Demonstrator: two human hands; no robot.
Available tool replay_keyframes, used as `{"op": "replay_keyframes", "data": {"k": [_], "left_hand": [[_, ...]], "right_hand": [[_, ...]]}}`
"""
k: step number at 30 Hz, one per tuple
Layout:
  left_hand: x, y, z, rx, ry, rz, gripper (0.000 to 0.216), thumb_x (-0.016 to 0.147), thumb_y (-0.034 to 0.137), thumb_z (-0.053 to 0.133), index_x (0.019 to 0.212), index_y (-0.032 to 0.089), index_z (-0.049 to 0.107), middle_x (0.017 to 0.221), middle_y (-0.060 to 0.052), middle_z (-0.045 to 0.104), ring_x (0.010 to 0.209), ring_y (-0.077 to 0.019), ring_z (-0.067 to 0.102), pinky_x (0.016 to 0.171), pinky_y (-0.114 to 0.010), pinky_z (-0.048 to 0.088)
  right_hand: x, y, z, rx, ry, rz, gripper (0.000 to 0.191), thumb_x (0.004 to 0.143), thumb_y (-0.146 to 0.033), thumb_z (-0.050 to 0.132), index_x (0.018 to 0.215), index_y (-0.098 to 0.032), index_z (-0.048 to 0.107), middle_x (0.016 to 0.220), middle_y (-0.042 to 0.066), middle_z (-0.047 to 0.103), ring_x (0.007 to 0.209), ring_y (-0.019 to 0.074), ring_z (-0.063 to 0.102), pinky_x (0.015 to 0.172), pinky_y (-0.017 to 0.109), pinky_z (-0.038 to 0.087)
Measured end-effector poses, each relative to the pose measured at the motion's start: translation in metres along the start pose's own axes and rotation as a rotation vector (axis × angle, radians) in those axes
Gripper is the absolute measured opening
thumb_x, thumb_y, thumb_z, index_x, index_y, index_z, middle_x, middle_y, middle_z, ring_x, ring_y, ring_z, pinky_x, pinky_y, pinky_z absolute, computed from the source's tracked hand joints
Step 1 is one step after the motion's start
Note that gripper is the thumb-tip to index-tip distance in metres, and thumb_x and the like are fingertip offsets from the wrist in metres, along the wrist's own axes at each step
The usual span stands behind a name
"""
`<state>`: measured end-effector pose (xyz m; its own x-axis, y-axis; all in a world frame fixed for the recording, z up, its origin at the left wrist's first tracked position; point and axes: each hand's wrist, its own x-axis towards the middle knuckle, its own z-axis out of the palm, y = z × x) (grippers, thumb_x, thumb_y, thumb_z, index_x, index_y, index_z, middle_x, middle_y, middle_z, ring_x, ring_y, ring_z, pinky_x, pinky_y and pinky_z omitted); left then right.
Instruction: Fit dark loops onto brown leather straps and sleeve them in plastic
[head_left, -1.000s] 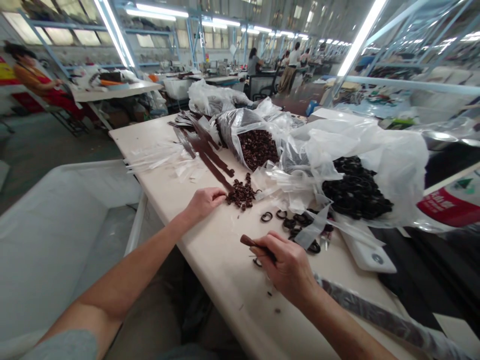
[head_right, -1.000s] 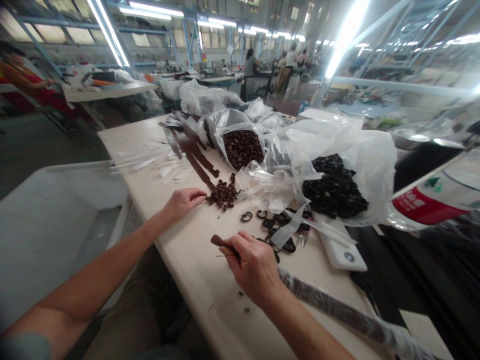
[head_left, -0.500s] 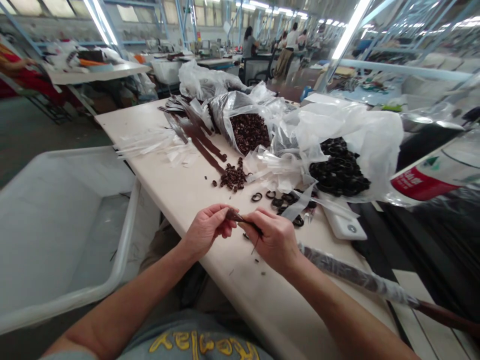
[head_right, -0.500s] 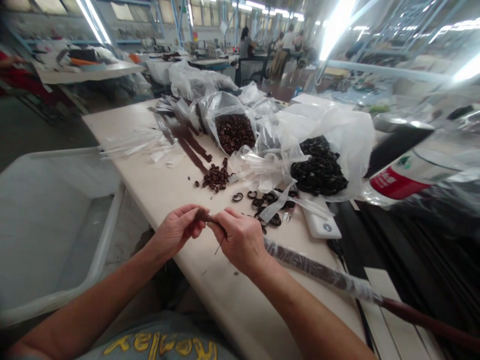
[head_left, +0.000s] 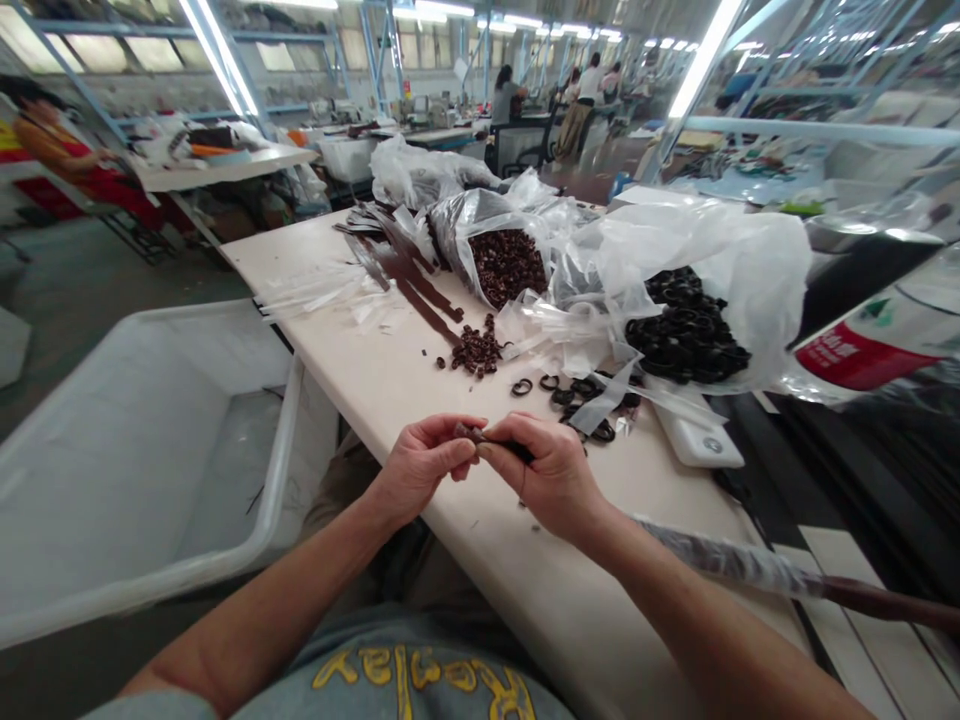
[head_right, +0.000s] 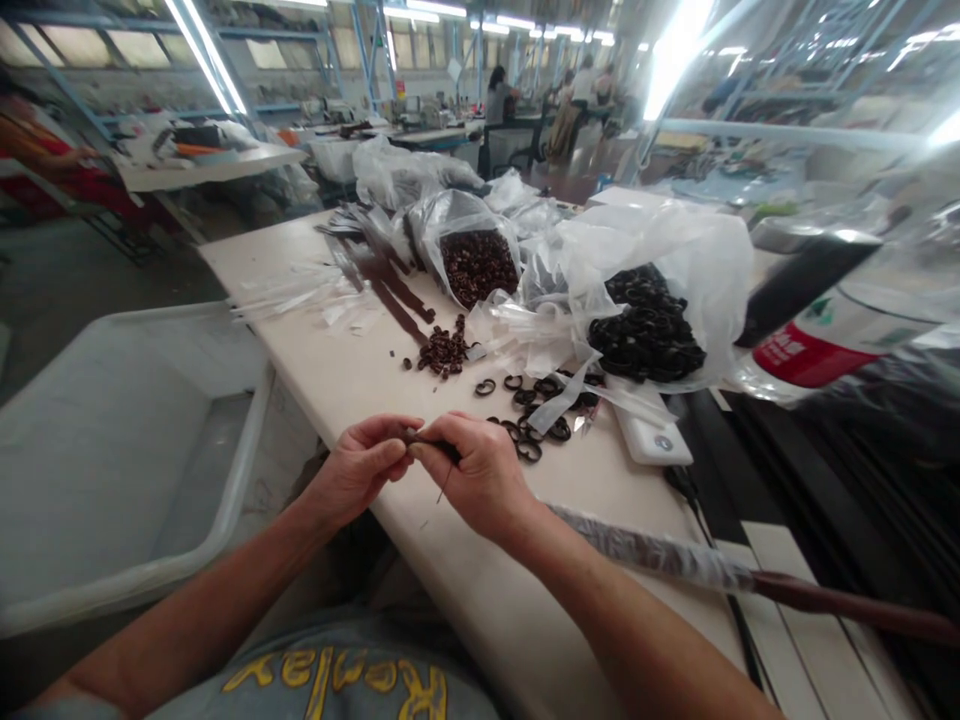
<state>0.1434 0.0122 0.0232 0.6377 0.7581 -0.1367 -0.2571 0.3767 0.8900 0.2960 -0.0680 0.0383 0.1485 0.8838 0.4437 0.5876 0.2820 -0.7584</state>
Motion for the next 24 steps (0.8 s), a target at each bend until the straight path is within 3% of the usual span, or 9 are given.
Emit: {"op": "replay_keyframes", "data": {"k": [5, 10, 16, 21, 24], "left_hand": [[-0.004, 0.002, 0.001, 0.041, 0.098, 0.064, 0.030, 0.060, 0.032, 0.087, 0.083, 0.015, 0.079, 0.061, -0.002, 0.066, 0.050, -0.0075, 0.050, 0.050, -0.021, 0.041], [-0.004, 0.012, -0.010, 0.051, 0.166, 0.093, 0.029, 0.058, 0.033, 0.088, 0.080, 0.015, 0.079, 0.056, -0.003, 0.066, 0.050, -0.0077, 0.053, 0.049, -0.019, 0.040], [-0.006, 0.006, -0.010, 0.086, 0.129, 0.070, 0.032, 0.059, 0.035, 0.088, 0.082, 0.014, 0.079, 0.058, -0.003, 0.067, 0.050, -0.0078, 0.053, 0.048, -0.019, 0.041], [-0.005, -0.002, -0.008, 0.124, 0.012, 0.090, 0.025, 0.065, 0.031, 0.085, 0.083, 0.016, 0.079, 0.065, -0.003, 0.070, 0.053, -0.0072, 0.053, 0.052, -0.019, 0.043], [-0.001, 0.005, -0.015, 0.104, 0.070, 0.130, 0.025, 0.065, 0.032, 0.086, 0.082, 0.016, 0.080, 0.061, -0.003, 0.069, 0.051, -0.0063, 0.052, 0.051, -0.018, 0.042]], "right_hand": [[0.004, -0.004, -0.006, -0.033, -0.115, 0.034, 0.013, 0.089, -0.029, 0.066, 0.080, -0.020, 0.069, 0.072, -0.001, 0.068, 0.063, 0.0115, 0.060, 0.061, 0.022, 0.041], [0.005, -0.003, -0.009, -0.353, -0.289, 0.017, 0.018, 0.094, -0.035, 0.058, 0.093, -0.020, 0.067, 0.079, 0.003, 0.071, 0.068, 0.0162, 0.062, 0.062, 0.026, 0.036], [0.000, -0.004, -0.004, -0.418, -0.347, 0.024, 0.029, 0.099, -0.037, 0.050, 0.080, -0.018, 0.063, 0.074, 0.003, 0.069, 0.064, 0.0146, 0.059, 0.058, 0.026, 0.029], [0.002, -0.007, -0.007, -0.307, -0.394, 0.027, 0.026, 0.101, -0.036, 0.045, 0.095, -0.020, 0.065, 0.089, 0.003, 0.072, 0.078, 0.0163, 0.064, 0.066, 0.025, 0.034], [0.007, -0.007, -0.010, -0.405, -0.453, 0.095, 0.028, 0.099, -0.043, 0.048, 0.097, -0.020, 0.063, 0.085, 0.004, 0.071, 0.074, 0.0178, 0.064, 0.063, 0.026, 0.033]]}}
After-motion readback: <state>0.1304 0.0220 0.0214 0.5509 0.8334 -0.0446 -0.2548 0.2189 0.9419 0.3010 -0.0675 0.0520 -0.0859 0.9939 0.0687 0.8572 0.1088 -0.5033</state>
